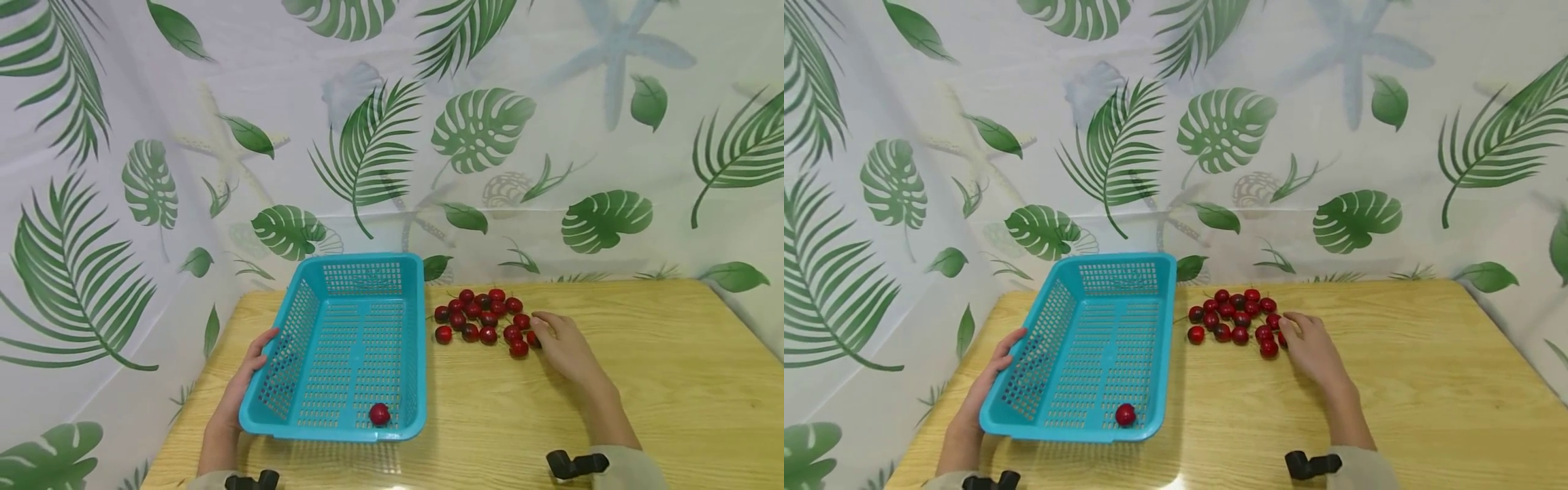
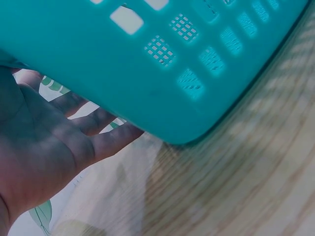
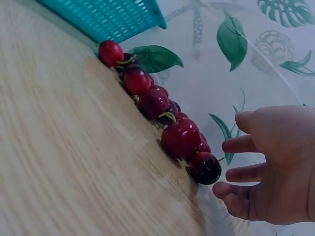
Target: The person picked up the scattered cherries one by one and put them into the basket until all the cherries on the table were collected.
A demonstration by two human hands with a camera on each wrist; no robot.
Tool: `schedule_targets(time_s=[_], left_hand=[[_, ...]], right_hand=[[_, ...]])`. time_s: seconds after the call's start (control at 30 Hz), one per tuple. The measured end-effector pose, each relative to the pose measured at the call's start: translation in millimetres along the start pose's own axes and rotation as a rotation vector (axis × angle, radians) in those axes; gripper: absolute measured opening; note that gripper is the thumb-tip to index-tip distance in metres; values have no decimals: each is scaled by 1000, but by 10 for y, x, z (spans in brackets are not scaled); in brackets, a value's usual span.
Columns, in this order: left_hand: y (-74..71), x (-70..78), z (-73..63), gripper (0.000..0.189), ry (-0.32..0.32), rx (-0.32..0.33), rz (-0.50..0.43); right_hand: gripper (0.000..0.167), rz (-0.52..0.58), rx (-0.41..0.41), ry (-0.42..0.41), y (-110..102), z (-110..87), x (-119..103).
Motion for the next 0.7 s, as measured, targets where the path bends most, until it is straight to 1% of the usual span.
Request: schedule_targets(time_s=[0.13,0.2,0.27,0.37,0.43,0.47,0.6,0.7], left_hand=[[10,-12,22,49,-2,6,3],[18,-5,43,50,27,6,6],[20,-6,44,50,29,11,4],[21,-8,41,51,30,1,-2],[15,-16,23,50,-1,2,-9],[15,-16,22,51,-1,-2,-8],[11,-11,22,52,-9,2,-9],[6,-14,13,51,-10,4,-8]], right_hand=[[64,-41,-9,-23,0,59,34],[62,-34,-27,-38,4,88,48],[61,-29,-47,-46,5,105,65],[60,-19,-59,-33,5,100,83],[61,-19,-58,-14,3,82,94],[62,-14,-56,-6,3,71,97],[61,8,-38,17,9,20,94],[56,29,-22,31,16,-20,77]])
Point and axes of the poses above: each hand's wrist, its own z-axis towards the middle knuckle, its own y-axis out of the palm, x = y × z, the point moved 3 cm from there along z, towards the middle knuckle
